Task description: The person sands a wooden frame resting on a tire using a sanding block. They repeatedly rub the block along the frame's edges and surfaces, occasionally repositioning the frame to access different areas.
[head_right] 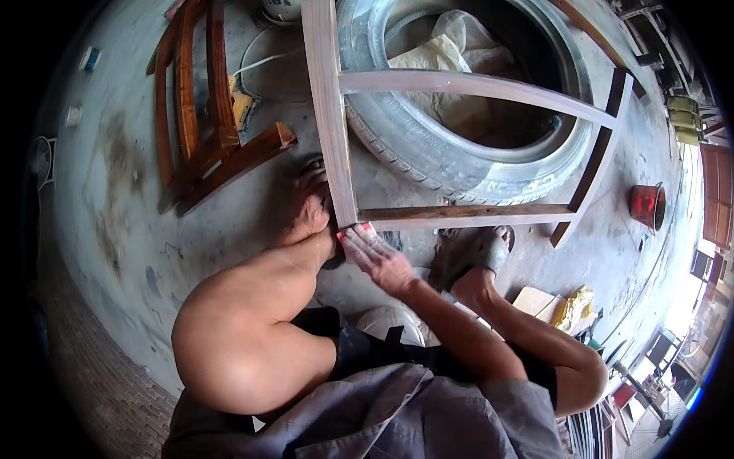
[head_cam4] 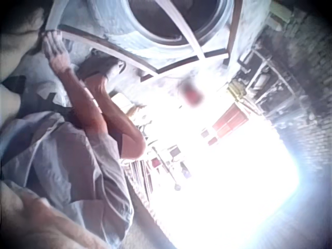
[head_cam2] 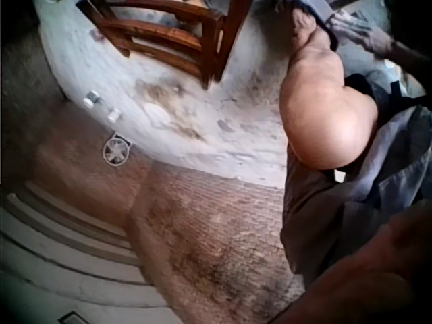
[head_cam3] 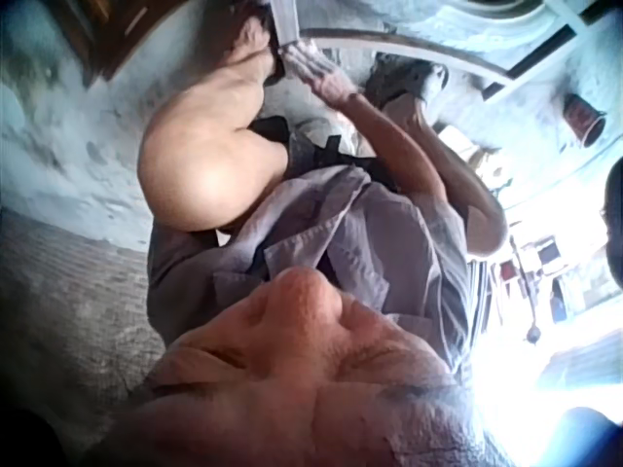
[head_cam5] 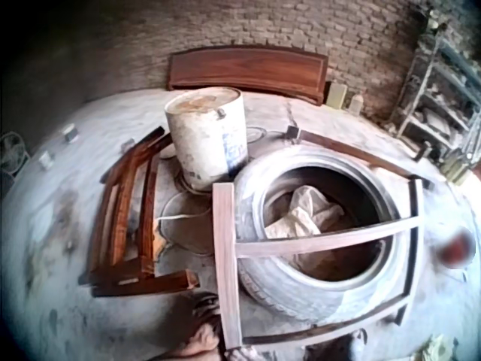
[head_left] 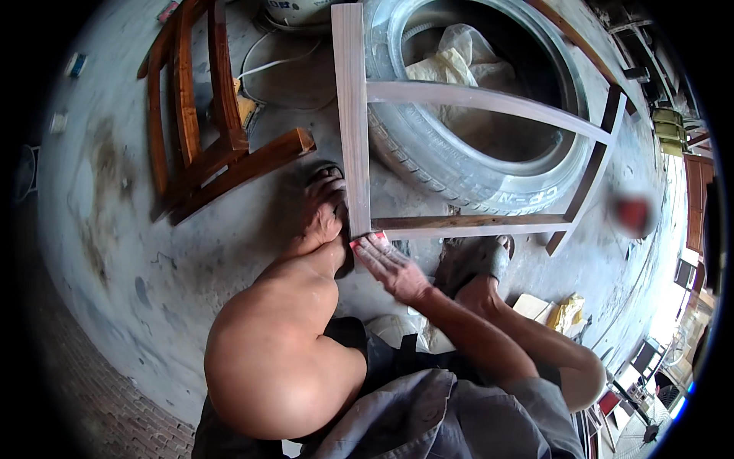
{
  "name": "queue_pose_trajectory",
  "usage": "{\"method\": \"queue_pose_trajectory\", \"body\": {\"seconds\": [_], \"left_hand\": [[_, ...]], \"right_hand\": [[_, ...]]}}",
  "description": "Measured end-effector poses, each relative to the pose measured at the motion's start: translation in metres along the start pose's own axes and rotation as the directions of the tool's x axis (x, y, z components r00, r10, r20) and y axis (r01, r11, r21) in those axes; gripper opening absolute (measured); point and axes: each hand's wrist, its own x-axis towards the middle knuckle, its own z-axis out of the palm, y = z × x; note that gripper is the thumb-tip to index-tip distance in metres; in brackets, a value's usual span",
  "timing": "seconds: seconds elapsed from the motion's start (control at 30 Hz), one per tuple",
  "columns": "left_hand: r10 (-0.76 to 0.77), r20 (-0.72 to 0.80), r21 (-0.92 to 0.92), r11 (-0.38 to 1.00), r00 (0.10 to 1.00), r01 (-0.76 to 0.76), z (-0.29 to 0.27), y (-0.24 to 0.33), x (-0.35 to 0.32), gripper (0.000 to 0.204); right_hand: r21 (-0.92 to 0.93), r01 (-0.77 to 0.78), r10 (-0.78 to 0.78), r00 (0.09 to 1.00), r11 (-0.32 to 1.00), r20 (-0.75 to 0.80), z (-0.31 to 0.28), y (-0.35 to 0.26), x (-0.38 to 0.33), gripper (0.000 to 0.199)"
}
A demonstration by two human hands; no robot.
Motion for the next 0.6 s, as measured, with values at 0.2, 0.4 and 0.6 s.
{"method": "queue_pose_trajectory", "body": {"seconds": [0.2,0.4,0.6], "left_hand": [[-0.003,-0.175,0.013,1.000,0.985,0.005,0.010,0.002,0.005,0.032],[0.020,-0.168,-0.016,1.000,0.986,-0.023,0.012,-0.001,-0.001,0.029],[0.052,-0.164,-0.029,0.998,0.985,-0.057,0.011,-0.007,0.000,0.027]], "right_hand": [[-0.034,-0.030,0.031,0.999,0.999,0.021,-0.014,0.014,-0.023,0.064],[0.017,0.031,-0.033,0.991,0.999,0.128,-0.019,0.009,-0.006,0.066],[0.065,0.026,-0.028,0.999,0.998,0.034,-0.017,-0.009,0.025,0.068]]}}
